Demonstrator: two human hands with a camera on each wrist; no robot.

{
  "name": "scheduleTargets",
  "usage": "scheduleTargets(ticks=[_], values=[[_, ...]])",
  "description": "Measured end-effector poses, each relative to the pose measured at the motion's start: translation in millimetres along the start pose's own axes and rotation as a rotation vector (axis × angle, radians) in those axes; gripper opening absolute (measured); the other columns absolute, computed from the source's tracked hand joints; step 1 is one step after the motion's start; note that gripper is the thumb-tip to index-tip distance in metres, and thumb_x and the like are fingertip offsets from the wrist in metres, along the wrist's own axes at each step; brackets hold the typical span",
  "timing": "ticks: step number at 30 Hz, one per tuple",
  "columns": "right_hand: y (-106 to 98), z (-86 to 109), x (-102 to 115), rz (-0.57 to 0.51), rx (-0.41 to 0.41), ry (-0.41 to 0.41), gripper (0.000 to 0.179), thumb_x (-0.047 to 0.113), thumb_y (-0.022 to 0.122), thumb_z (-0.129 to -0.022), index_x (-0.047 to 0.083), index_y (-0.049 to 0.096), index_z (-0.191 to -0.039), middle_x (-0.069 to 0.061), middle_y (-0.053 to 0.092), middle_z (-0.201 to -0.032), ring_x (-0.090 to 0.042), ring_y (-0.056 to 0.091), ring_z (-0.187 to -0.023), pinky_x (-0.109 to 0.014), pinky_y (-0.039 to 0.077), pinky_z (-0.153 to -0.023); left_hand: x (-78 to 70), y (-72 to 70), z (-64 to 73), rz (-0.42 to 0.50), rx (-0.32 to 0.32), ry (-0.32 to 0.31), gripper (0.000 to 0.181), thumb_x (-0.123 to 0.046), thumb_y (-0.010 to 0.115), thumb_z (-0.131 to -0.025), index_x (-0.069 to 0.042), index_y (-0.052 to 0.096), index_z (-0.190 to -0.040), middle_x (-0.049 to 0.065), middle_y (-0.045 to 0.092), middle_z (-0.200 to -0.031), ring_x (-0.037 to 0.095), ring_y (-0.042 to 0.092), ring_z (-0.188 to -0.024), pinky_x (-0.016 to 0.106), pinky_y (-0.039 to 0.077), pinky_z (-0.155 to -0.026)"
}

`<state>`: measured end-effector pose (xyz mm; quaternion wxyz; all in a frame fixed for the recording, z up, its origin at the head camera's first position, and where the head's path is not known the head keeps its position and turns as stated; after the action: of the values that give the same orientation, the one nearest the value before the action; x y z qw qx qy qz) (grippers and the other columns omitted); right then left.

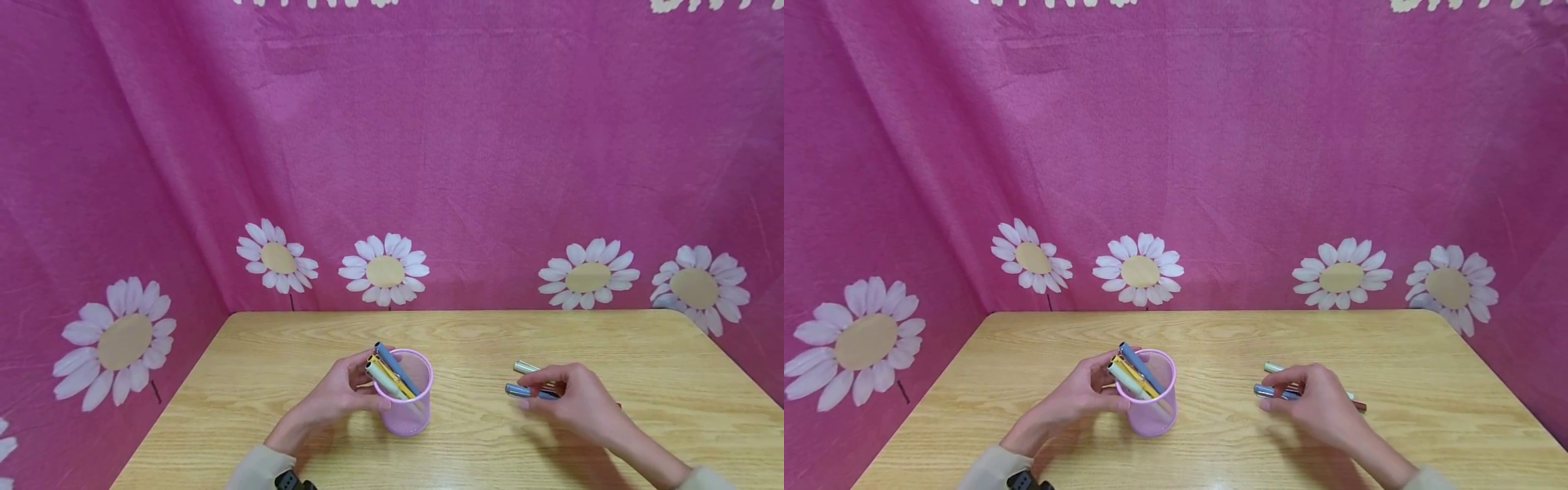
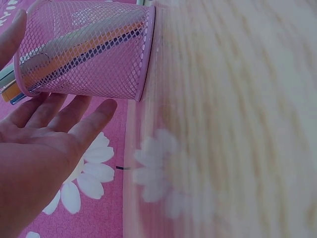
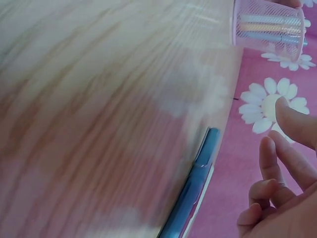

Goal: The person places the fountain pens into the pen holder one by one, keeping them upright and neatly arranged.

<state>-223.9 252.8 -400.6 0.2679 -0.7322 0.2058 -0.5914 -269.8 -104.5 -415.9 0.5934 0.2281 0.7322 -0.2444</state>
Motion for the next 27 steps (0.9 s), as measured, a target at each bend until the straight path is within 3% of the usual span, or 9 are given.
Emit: scheduleTargets(ticks=[10, 18, 27], values=[[-5, 3.5, -16, 0.07, 0.052, -0.041, 0.031, 0.018, 0.094, -0.08, 0.011, 0.083, -0.109, 0.002, 0.069, -0.091, -0.014, 0.059, -0.08, -0.023, 0.048, -0.066, -0.8, 0.1, 0.6, -0.003, -0.006, -0.01, 0.077, -0.003, 0.084, -0.089, 0.006, 0.045, -0.155, 0.024, 0.062, -0.138, 0.028, 0.064, -0.121, 0.046, 0.051, -0.109], [-9, -0.4, -34, 0.042, 0.099, -0.067, 0.03, 0.017, 0.092, -0.081, 0.01, 0.083, -0.109, -0.001, 0.065, -0.088, -0.012, 0.054, -0.078, -0.023, 0.045, -0.062, -0.6, -0.5, -0.8, -0.001, -0.016, -0.023, 0.077, -0.004, 0.085, -0.088, 0.001, 0.047, -0.156, 0.02, 0.063, -0.139, 0.03, 0.063, -0.123, 0.046, 0.051, -0.109], [-15, -2.8, -49, 0.031, 0.136, -0.045, 0.026, 0.015, 0.09, -0.084, 0.007, 0.083, -0.107, -0.003, 0.062, -0.087, -0.01, 0.05, -0.076, -0.023, 0.041, -0.061, 0.3, 0.2, -1.0, -0.001, -0.009, 0.0, 0.077, -0.002, 0.084, -0.088, 0.006, 0.045, -0.155, 0.025, 0.062, -0.139, 0.028, 0.065, -0.121, 0.048, 0.052, -0.108]])
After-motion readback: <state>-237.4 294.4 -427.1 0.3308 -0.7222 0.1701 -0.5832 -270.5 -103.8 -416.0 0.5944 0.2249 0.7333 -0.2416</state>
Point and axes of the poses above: each hand's wrist, its own z-axis away from the middle knuckle, its own y-axis out of the palm, x = y × z, the point moved 5 cm from there along -z, towards the middle knuckle
